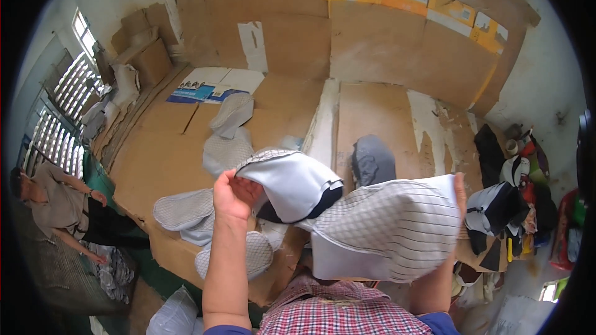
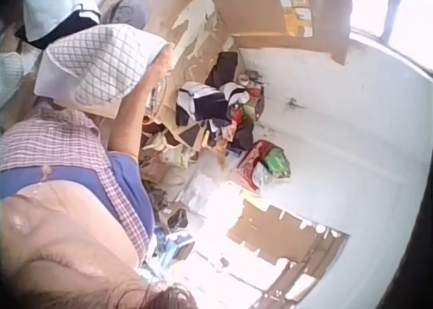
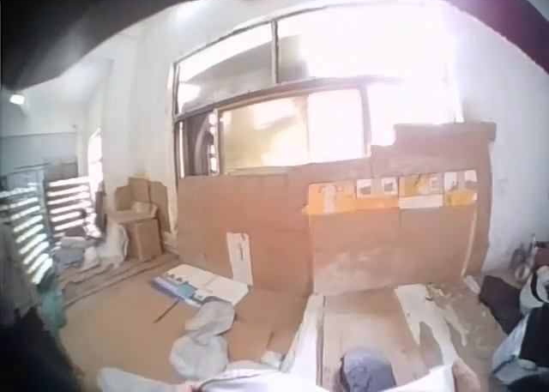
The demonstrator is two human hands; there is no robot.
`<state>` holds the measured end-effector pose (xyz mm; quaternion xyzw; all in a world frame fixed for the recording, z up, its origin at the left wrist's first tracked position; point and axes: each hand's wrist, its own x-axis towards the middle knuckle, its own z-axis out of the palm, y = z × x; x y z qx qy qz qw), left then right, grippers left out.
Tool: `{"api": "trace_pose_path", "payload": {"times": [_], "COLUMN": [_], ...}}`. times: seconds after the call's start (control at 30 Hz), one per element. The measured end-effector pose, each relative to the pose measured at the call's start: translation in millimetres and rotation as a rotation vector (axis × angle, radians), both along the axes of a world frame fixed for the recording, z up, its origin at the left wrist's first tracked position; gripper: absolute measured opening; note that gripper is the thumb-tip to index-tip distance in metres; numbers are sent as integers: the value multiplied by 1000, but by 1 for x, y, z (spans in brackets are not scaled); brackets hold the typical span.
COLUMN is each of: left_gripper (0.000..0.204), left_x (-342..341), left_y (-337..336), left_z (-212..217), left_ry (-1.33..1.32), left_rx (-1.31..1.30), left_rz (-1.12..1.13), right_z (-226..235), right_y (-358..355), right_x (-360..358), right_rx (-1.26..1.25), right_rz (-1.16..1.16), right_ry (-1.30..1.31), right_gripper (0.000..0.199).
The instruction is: The worker is spraying adhesive onto mesh components of protective gear at a manufacturing workbench.
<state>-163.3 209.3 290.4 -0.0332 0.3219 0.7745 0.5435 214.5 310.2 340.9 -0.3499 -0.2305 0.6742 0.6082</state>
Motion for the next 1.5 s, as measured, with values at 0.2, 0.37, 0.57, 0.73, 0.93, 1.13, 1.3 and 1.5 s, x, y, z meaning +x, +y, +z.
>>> {"api": "trace_pose_path", "payload": {"times": [0.2, 0.37, 0.57, 0.73, 0.93, 1.13, 1.3, 1.5], "left_gripper": [15, 19, 17, 14, 19, 61, 82, 36], "left_x": [-35, -22, -3, -50, -184, -196, 6, 164], "left_y": [8, 8, -9, -7, 17, 32, 38, 7], "left_z": [23, 55, 56, 23, 36, 63, 37, 22], "left_ry": [81, 66, -103, -42, 173, 545, 1265, 1224], "left_rx": [-58, 59, 84, 40, 216, 167, 817, 867], "left_rz": [135, 258, 120, 31, 202, 257, -837, -608], "right_z": [38, -44, -50, -33, 1, 35, 74, 52], "right_y": [1, -18, -28, -29, -26, -20, -15, 23], "right_x": [-5, -122, -203, -147, -90, -60, -74, 15], "right_rx": [422, 406, 52, 326, 302, 474, 777, 844], "right_rz": [-2, 1055, 737, 546, 339, 531, 1082, 770], "right_ry": [-664, -806, -204, -455, -525, -645, -889, -1190], "right_gripper": [23, 37, 24, 22, 20, 23, 35, 37]}}
